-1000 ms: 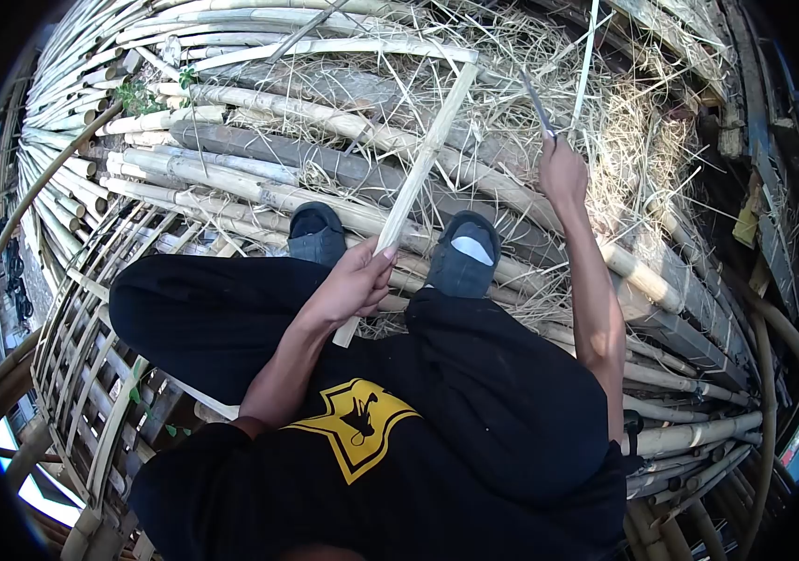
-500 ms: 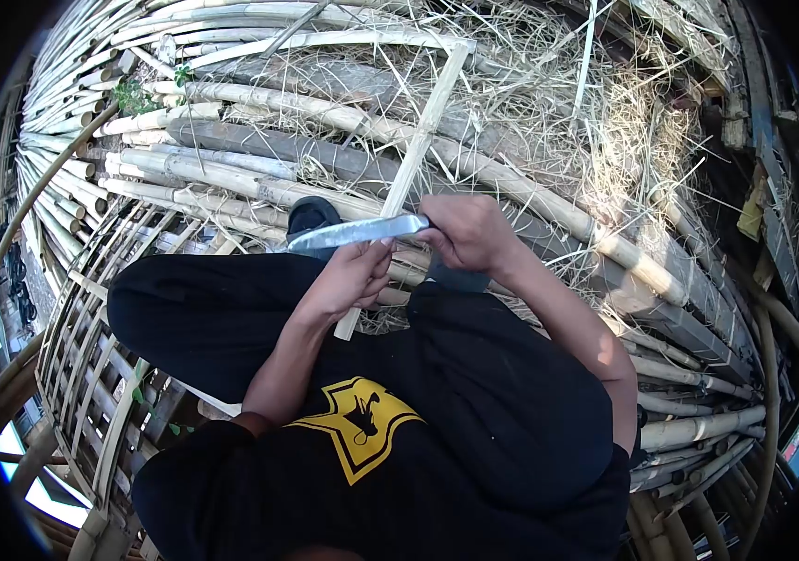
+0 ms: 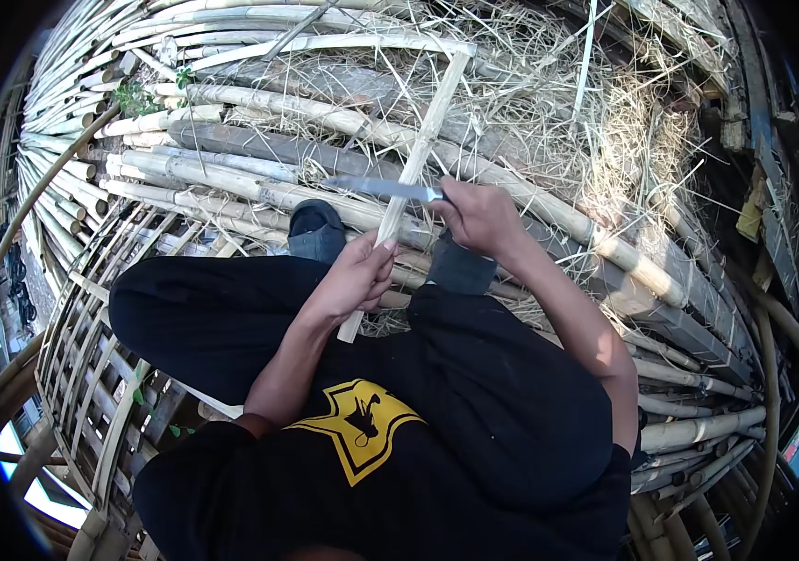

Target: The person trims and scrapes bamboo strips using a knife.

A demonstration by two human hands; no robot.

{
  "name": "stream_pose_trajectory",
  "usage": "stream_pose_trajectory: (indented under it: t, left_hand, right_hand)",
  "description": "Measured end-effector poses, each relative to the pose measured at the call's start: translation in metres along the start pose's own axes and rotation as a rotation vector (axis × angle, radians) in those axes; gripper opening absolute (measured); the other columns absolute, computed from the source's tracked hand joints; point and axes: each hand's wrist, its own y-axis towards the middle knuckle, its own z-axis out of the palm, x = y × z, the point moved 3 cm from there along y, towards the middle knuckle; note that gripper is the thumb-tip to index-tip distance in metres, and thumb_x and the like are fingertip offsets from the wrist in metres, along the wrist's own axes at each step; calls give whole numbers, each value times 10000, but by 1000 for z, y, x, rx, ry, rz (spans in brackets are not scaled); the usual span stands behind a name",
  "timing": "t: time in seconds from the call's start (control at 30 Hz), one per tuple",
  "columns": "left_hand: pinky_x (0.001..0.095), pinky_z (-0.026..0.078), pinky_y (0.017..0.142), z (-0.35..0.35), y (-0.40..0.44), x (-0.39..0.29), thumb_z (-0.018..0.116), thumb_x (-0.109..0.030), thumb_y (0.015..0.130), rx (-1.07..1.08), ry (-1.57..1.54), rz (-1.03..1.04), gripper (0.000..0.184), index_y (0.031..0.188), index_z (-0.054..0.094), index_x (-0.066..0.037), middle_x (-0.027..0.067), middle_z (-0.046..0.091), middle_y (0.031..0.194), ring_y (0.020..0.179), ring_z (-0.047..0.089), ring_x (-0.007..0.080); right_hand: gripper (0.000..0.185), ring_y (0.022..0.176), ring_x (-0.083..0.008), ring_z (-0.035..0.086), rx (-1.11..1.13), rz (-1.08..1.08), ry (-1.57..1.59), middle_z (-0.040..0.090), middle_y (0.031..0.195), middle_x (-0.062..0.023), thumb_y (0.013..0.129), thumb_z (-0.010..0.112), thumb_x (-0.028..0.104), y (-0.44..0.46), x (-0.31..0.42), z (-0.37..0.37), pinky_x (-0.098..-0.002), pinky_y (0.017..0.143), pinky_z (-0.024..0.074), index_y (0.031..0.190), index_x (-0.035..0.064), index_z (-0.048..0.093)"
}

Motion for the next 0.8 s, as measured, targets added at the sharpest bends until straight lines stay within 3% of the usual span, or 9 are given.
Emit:
stream_pose_trajectory:
  t: [0.03, 0.1, 0.17, 0.37, 0.43, 0.53, 0.7, 0.77, 0.8]
  left_hand:
    - [204, 165, 333, 1, -1, -1, 410, -230, 1031, 33, 31, 14, 152, 963, 439, -98, -59, 324, 607, 390, 241, 18]
    - [203, 162, 332, 3, -1, 4, 414, -234, 1030, 48, 23, 9, 154, 964, 440, -97, -60, 319, 602, 387, 236, 18]
    - [201, 157, 330, 3, 1, 5, 420, -241, 1028, 73, 22, -15, 160, 966, 440, -95, -62, 309, 593, 380, 226, 18]
    - [202, 163, 343, -3, 3, 8, 410, -233, 1030, 19, -12, -29, 152, 972, 437, -96, -60, 324, 615, 396, 243, 21]
    - [206, 155, 337, -6, 4, 4, 402, -235, 1033, 68, 3, 9, 153, 966, 432, -101, -66, 302, 601, 386, 225, 19]
    - [205, 157, 329, 0, 3, 13, 405, -232, 1033, 62, 27, -16, 150, 958, 428, -104, -68, 288, 592, 380, 215, 20]
    - [195, 166, 340, -2, 7, 5, 417, -228, 1029, 35, -43, -46, 136, 961, 428, -110, -65, 311, 597, 397, 236, 21]
    - [198, 169, 342, 0, 8, 1, 418, -230, 1028, 25, -43, -43, 140, 963, 429, -107, -65, 316, 600, 399, 235, 23]
    - [198, 169, 342, 3, 2, -2, 417, -232, 1029, 16, -46, -48, 141, 966, 429, -106, -65, 316, 602, 398, 234, 22]
  right_hand:
    - [319, 584, -392, 595, 75, 397, -60, 576, 604, -189, 957, 500, 337, 2, -53, 10, -478, 523, 449, 849, 37, 508]
    - [351, 589, -413, 594, 27, 332, -218, 582, 601, -204, 970, 474, 360, -8, -54, 15, -511, 537, 445, 858, 29, 513]
    - [351, 589, -412, 597, -12, 350, -61, 574, 590, -209, 965, 485, 364, -8, -19, 12, -500, 533, 450, 869, 28, 521]
    - [332, 547, -335, 566, -88, -215, 92, 521, 618, -130, 925, 552, 359, -14, 32, 11, -415, 492, 431, 818, 51, 486]
    - [343, 554, -347, 592, -29, -125, -18, 566, 620, -143, 934, 523, 389, -7, 2, 2, -450, 481, 454, 839, 60, 506]
    - [371, 606, -394, 614, 80, 527, -247, 590, 596, -182, 967, 468, 390, -1, -72, 3, -484, 524, 466, 854, 41, 524]
    - [368, 564, -383, 587, 9, 277, -81, 566, 587, -172, 961, 483, 391, -13, -1, 6, -459, 495, 442, 840, 45, 512]
    - [344, 534, -357, 571, -29, -105, 29, 549, 591, -144, 956, 497, 379, -8, 28, 2, -434, 467, 426, 836, 57, 497]
    - [344, 534, -357, 571, -24, -101, 38, 549, 591, -144, 956, 497, 379, -10, 29, 3, -434, 467, 426, 836, 57, 497]
